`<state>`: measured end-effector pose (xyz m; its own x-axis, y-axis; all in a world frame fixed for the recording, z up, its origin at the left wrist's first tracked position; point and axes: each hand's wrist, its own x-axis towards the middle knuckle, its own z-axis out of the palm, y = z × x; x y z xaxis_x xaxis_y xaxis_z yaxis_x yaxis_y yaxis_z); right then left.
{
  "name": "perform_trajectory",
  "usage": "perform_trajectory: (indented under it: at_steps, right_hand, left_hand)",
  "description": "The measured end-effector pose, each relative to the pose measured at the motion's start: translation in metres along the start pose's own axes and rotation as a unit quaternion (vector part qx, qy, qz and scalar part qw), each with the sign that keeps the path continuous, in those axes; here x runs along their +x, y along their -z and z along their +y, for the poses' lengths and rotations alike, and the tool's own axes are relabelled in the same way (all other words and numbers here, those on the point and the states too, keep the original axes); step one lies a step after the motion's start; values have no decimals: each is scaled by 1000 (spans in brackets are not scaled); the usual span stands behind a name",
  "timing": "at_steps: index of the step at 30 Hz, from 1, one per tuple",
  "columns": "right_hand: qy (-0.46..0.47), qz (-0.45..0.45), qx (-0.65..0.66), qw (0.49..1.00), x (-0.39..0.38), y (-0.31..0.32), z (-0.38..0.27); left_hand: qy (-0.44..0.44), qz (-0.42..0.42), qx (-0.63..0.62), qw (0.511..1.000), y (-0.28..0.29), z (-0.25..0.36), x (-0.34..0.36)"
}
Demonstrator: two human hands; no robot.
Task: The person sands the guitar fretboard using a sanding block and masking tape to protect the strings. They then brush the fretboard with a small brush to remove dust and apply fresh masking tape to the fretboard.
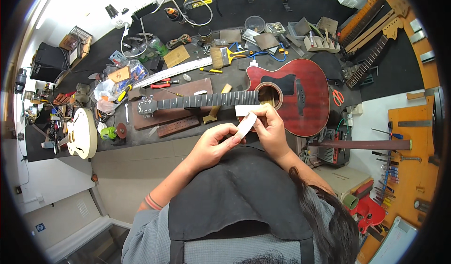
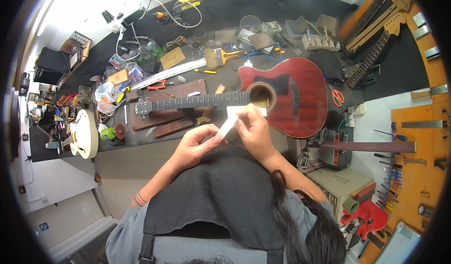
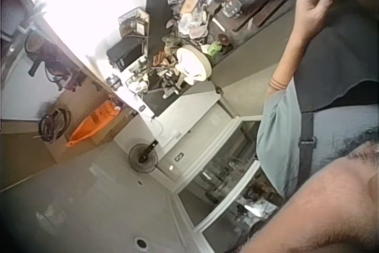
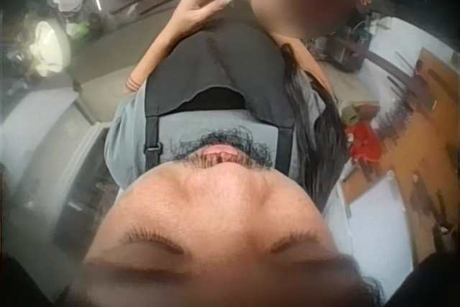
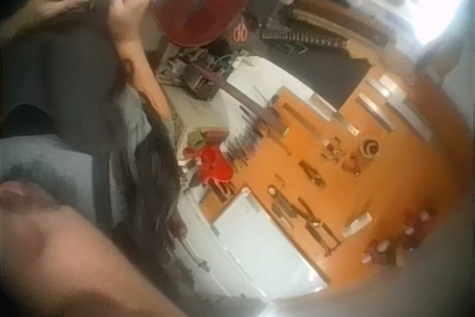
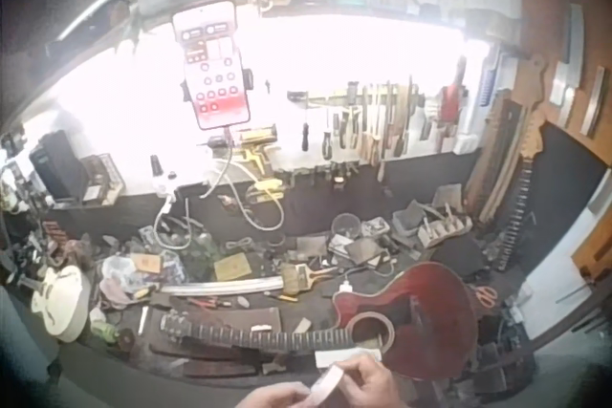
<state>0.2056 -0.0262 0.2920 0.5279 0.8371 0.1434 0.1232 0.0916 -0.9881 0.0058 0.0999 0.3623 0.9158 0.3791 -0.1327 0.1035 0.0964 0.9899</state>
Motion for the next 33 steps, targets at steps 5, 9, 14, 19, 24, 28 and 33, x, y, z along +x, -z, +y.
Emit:
perform_trajectory:
  at_steps: [5, 9, 14, 19, 24, 28, 33]
  right_hand:
    - [-110, -48, 107, 987, 30, 16, 5]
    - [-174, -78, 189, 963, 54, 36, 24]
    - [16, -83, -80, 993, 72, 55, 15]
    - [179, -113, -148, 966, 95, 71, 23]
    - [37, -96, -46, 994, 92, 70, 42]
    - [-111, -93, 127, 981, 90, 62, 38]
    - [-232, -114, 269, 928, 88, 61, 45]
  left_hand:
    - [27, 27, 2, 999, -3, 5, 28]
    - [21, 36, 50, 998, -8, 6, 58]
    - [75, 88, 12, 993, -25, 9, 85]
    - [114, 95, -24, 989, -34, 13, 97]
    - [76, 78, 67, 992, -32, 17, 104]
    - [85, 63, 64, 992, -28, 16, 105]
    - [34, 49, 87, 994, -21, 10, 108]
